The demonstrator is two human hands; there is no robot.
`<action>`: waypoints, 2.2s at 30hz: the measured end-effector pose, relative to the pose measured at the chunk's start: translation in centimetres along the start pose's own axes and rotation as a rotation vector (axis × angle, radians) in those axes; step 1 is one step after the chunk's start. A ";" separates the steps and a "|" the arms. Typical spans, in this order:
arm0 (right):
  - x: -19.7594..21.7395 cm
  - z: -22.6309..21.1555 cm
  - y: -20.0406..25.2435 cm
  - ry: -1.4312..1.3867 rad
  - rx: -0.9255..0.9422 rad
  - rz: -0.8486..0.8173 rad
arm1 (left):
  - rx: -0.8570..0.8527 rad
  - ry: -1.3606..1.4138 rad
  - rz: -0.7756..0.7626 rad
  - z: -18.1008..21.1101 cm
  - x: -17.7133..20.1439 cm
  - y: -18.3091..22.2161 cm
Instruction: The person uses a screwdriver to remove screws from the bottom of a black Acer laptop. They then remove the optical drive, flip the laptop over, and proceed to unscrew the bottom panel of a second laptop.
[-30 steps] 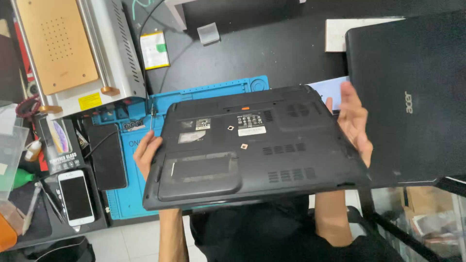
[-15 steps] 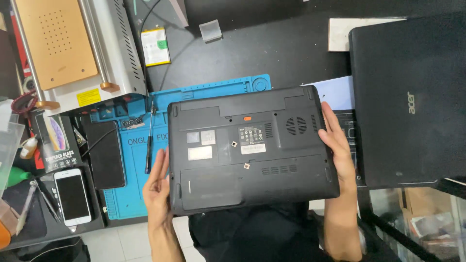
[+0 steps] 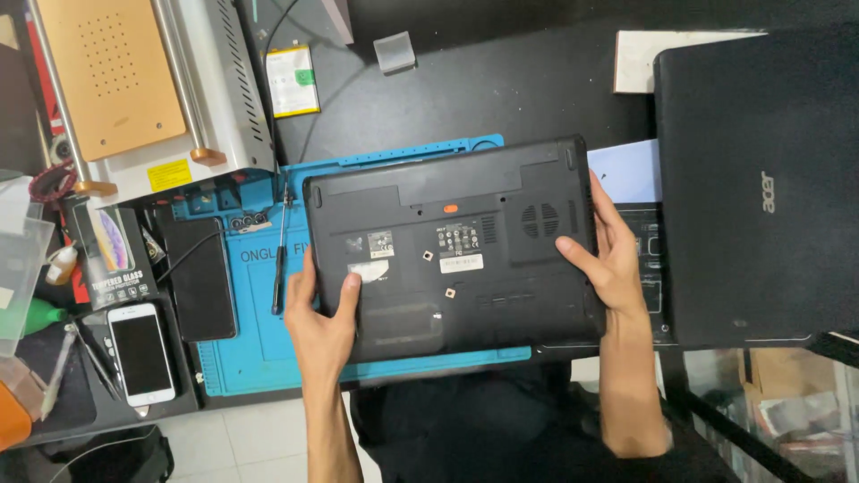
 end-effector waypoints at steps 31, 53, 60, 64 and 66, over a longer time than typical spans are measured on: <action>-3.1 -4.6 -2.3 0.978 -0.039 0.259 | -0.080 -0.576 -0.118 4.1 -0.5 -5.5; -9.0 -5.3 -7.0 1.285 0.362 -0.145 | -0.202 -0.639 0.191 0.7 4.3 -4.3; -12.3 -6.6 -9.2 1.067 0.452 -0.372 | -0.167 -0.732 0.053 -2.2 4.5 -3.2; -12.3 -6.2 -9.5 1.049 0.457 -0.408 | -0.216 -0.717 0.124 0.1 6.2 -2.6; -12.5 -6.4 -9.2 1.060 0.511 -0.406 | -0.043 -0.594 0.057 0.4 7.2 -2.5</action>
Point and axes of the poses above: each hand's wrist, its own y-axis away from the middle knuckle, its own x-axis out of the back of the hand, z = x × y, the point moved 7 cm from there along -y, towards the middle knuckle, and after that the axes turned 8 degrees about -x, right-handed, at the moved point
